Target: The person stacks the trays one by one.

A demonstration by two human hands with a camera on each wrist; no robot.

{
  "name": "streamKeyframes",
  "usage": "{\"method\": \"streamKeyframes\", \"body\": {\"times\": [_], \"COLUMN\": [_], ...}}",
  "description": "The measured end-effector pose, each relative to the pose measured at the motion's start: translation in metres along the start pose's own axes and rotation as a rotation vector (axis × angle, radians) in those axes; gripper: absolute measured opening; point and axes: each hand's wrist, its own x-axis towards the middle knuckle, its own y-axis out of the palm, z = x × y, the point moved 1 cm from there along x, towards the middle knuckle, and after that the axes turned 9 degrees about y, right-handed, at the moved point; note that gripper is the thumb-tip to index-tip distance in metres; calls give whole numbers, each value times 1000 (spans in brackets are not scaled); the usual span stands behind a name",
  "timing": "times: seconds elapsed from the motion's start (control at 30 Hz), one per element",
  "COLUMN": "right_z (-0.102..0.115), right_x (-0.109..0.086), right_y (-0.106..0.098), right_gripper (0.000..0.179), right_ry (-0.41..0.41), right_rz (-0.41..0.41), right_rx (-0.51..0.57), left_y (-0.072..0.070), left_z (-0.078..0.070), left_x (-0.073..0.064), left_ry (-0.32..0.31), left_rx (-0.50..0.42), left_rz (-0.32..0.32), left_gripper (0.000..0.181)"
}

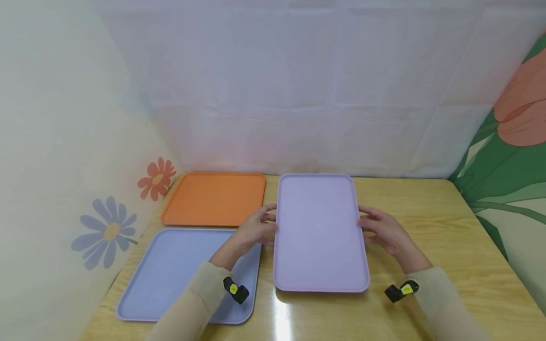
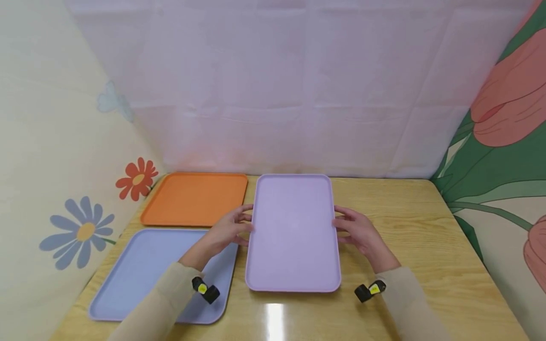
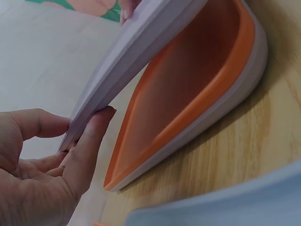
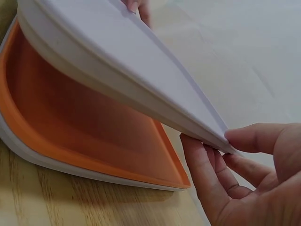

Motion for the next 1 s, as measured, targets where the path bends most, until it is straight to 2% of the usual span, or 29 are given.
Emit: {"method": "streamKeyframes", "body": {"times": [0.17, 0.37, 0.67, 1.0], "right_z": [1, 1, 0, -3], "right_x": [4, 11, 21, 26], "right_y": [2, 5, 7, 8], "right_gripper": [65, 64, 64, 63], "right_ry": [-6, 11, 3, 10], "right_rz": [7, -11, 5, -17], "right_rx": [12, 5, 28, -34], "left_y": [-2, -5, -7, -4], "left_z": [1, 3, 8, 10], "left_x": [4, 9, 16, 21], "left_ry": [-29, -43, -56, -91], "left_rx": [17, 33, 51, 100], "left_rz": [-13, -16, -31, -29], "left_gripper": [70, 69, 70, 70]}}
